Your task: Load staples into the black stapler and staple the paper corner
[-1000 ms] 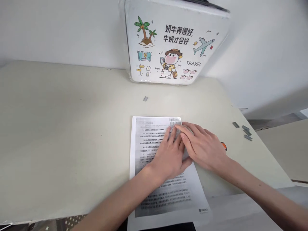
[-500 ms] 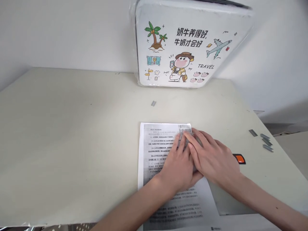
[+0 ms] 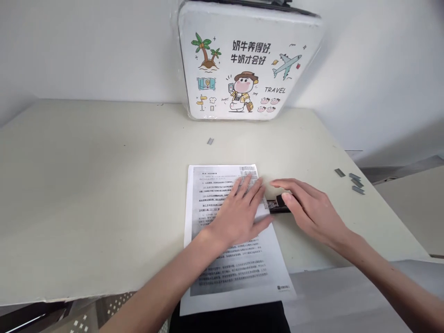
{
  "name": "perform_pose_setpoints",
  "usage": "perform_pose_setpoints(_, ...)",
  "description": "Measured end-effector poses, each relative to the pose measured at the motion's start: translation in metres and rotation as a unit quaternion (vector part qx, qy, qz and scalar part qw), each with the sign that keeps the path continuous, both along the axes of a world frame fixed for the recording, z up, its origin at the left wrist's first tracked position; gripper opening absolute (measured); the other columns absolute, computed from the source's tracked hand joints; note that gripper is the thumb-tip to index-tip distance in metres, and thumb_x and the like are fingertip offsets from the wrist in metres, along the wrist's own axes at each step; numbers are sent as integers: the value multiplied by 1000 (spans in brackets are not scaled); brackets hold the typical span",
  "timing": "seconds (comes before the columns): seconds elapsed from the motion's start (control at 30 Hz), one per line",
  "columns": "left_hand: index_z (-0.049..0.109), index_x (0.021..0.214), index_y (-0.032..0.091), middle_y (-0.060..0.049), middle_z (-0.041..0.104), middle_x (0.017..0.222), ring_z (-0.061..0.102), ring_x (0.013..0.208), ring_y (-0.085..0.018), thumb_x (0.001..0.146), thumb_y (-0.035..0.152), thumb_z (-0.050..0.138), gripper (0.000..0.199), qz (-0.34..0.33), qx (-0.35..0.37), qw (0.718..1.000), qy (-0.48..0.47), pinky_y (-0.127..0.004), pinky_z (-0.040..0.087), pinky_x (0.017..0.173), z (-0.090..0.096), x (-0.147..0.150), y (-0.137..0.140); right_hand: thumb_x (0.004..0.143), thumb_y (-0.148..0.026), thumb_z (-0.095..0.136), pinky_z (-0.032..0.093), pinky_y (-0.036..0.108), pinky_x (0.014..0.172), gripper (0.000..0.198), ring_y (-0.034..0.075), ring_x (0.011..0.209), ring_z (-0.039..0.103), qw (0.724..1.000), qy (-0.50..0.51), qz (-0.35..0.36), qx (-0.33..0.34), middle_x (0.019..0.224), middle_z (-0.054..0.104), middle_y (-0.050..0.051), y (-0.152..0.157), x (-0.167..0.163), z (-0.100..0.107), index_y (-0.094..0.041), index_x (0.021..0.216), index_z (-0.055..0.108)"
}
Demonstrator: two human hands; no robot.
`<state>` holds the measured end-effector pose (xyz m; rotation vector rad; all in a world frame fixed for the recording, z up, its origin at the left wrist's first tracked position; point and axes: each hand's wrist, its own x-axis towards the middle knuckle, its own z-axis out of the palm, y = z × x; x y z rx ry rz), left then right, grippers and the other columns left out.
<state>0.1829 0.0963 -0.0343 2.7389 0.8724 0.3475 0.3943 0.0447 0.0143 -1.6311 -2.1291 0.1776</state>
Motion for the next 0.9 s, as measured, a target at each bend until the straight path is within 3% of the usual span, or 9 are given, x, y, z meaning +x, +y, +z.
perform_pose_setpoints(0.17, 34, 165, 12, -9, 22, 176, 3, 165, -29, 111, 59, 28, 72, 2, 4, 1000, 19, -51, 9, 136, 4, -13, 3, 105, -43, 57, 58, 42, 89, 30, 27, 101, 74, 997, -15, 44, 56, 115, 77, 10, -14, 32, -22, -23, 127, 62)
perform_pose_setpoints(0.37, 39, 164, 19, -5, 32, 174, 11, 165, -24, 114, 50, 31, 60, 32, 1, 999, 16, -49, 15, 136, 8, -22, 5, 105, -47, 56, 59, 42, 86, 29, 27, 99, 73, 998, 29, -5, 57, 111, 75, 9, -21, 52, -41, -24, 124, 60)
perform_pose_setpoints(0.5, 46, 160, 22, -2, 41, 170, 20, 163, -22, 115, 43, 29, 53, 52, -1, 999, 6, -48, 19, 135, 10, -20, 7, 104, -50, 56, 60, 41, 82, 32, 28, 99, 74, 996, 53, -42, 54, 111, 75, 9, -29, 53, -45, -25, 123, 60)
perform_pose_setpoints(0.63, 41, 163, 24, -2, 40, 170, 23, 162, -21, 115, 40, 25, 53, 53, -18, 998, -14, -47, 24, 133, 18, -25, 6, 104, -53, 55, 60, 43, 82, 34, 29, 98, 74, 995, 70, -52, 50, 112, 75, 10, -33, 52, -42, -25, 122, 62)
perform_pose_setpoints(0.77, 38, 165, 25, -4, 36, 172, 23, 162, -25, 114, 43, 33, 54, 87, -5, 996, -21, -51, 28, 132, 30, -53, -14, 104, -49, 57, 60, 42, 84, 30, 27, 98, 74, 993, 91, -45, 53, 112, 76, 8, -34, 52, -39, -25, 121, 62)
perform_pose_setpoints(0.9, 33, 167, 31, -1, 35, 172, 24, 162, -29, 112, 45, 40, 57, 133, 16, 991, -2, -59, 31, 130, 37, -103, -48, 103, -45, 58, 60, 43, 85, 29, 27, 98, 74, 992, 97, -41, 73, 111, 76, 8, -33, 53, -42, -24, 122, 62)
